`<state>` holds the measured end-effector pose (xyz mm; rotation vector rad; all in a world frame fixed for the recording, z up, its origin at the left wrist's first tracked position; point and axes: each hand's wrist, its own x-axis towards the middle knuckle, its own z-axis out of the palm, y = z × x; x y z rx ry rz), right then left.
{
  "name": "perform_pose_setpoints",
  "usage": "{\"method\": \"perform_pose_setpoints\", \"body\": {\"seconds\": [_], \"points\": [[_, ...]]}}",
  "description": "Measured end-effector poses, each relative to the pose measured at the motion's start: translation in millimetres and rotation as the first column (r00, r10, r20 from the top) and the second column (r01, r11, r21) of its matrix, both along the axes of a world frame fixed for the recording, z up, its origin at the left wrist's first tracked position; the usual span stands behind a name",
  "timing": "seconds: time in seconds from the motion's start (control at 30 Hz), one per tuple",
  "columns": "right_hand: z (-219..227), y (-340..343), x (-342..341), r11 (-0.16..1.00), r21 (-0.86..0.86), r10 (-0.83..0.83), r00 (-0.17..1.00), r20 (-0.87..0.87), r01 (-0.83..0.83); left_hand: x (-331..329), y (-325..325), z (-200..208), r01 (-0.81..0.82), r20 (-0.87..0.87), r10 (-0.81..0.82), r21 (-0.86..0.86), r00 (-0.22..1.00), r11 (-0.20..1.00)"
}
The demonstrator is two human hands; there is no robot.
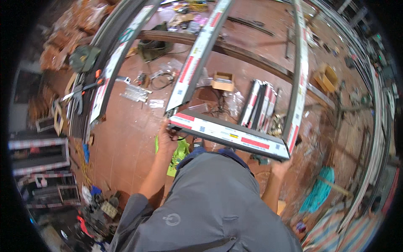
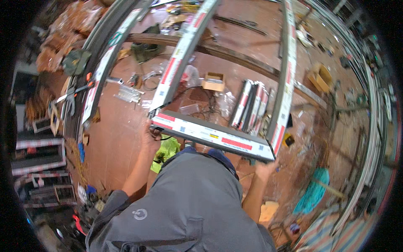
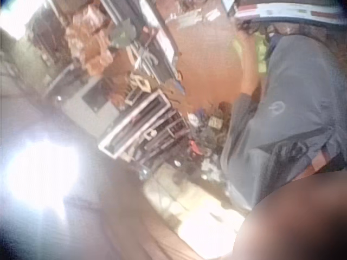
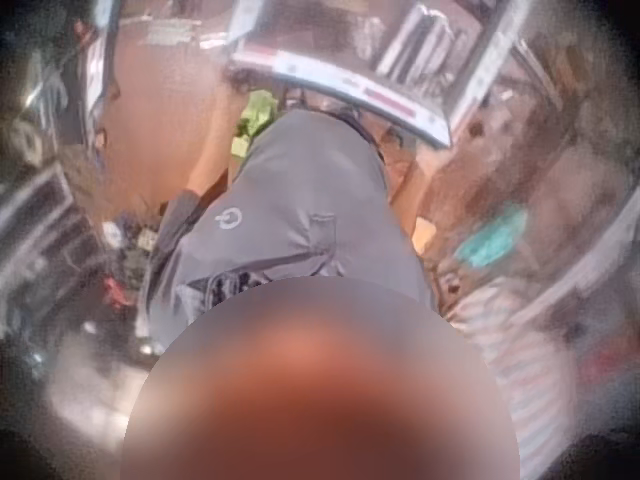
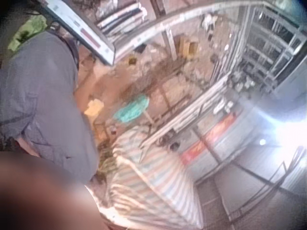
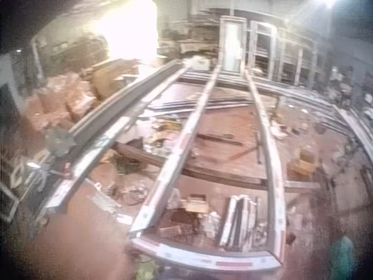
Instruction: The person assembles a rectangular window frame by cutting rubber gaskets with scissors, inserting them into the frame grooves, and securing the corners with a power drill. The person then lifts the completed frame and places it on a stack of other frames.
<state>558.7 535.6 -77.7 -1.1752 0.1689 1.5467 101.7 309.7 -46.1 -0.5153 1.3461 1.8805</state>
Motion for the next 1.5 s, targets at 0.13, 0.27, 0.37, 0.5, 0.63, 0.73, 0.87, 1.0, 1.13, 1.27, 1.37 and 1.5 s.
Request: {"method": "perform_pose_setpoints", "body": {"seconds": [0.13, 0.27, 0.37, 0.5, 0.63, 0.73, 0.87, 1.0, 1.13, 1.27, 1.37, 1.5], "points": [[7, -7, 10, 0.987, 0.0, 0.158, 0.987, 0.005, -0.158, 11, -1, -3, -0.158, 0.017, 0.158, -0.006, 0.987, 0.987], [-31, -12, 60, 0.816, 0.244, 0.446, 0.84, 0.31, -0.524, 27, 15, 11, -0.234, -0.056, 0.233, -0.019, 0.971, 0.972], [-44, -6, 82, 0.805, 0.153, 0.49, 0.788, 0.374, -0.573, 27, 21, 11, -0.264, -0.111, 0.259, -0.033, 0.959, 0.964], [13, -11, 78, 0.74, 0.038, 0.594, 0.68, 0.43, -0.672, 30, 28, 19, -0.293, -0.153, 0.296, 0.039, 0.943, 0.955], [15, -2, 77, 0.617, 0.024, 0.692, 0.556, 0.461, -0.787, 28, 31, 23, -0.344, -0.118, 0.357, 0.119, 0.926, 0.931], [31, 8, 84, 0.466, -0.089, 0.798, 0.376, 0.47, -0.88, 25, 40, 38, -0.399, -0.011, 0.413, 0.231, 0.911, 0.887], [64, 70, 75, 0.627, -0.13, 0.427, 0.2, 0.882, -0.768, 22, 27, 17, -0.317, -0.095, 0.353, 0.274, 0.931, 0.908], [154, 93, -81, 0.391, -0.026, -0.058, -0.053, 0.997, -0.92, 24, 20, -6, -0.324, -0.09, 0.356, 0.256, 0.93, 0.911], [190, 71, -263, -0.286, -0.157, -0.315, -0.062, 0.947, -0.945, 26, 25, 14, -0.38, -0.008, 0.411, 0.365, 0.912, 0.85], [191, 19, -418, -0.606, -0.544, -0.68, 0.023, 0.733, -0.58, 21, 23, 21, -0.351, -0.081, 0.389, 0.296, 0.918, 0.888], [178, -7, -463, -0.491, -0.78, -0.837, -0.039, 0.546, -0.387, 16, 23, 25, -0.336, -0.083, 0.367, 0.257, 0.926, 0.906], [167, -9, -476, -0.465, -0.821, -0.854, -0.078, 0.515, -0.331, 17, 26, 20, -0.346, -0.109, 0.382, 0.25, 0.918, 0.904]]}}
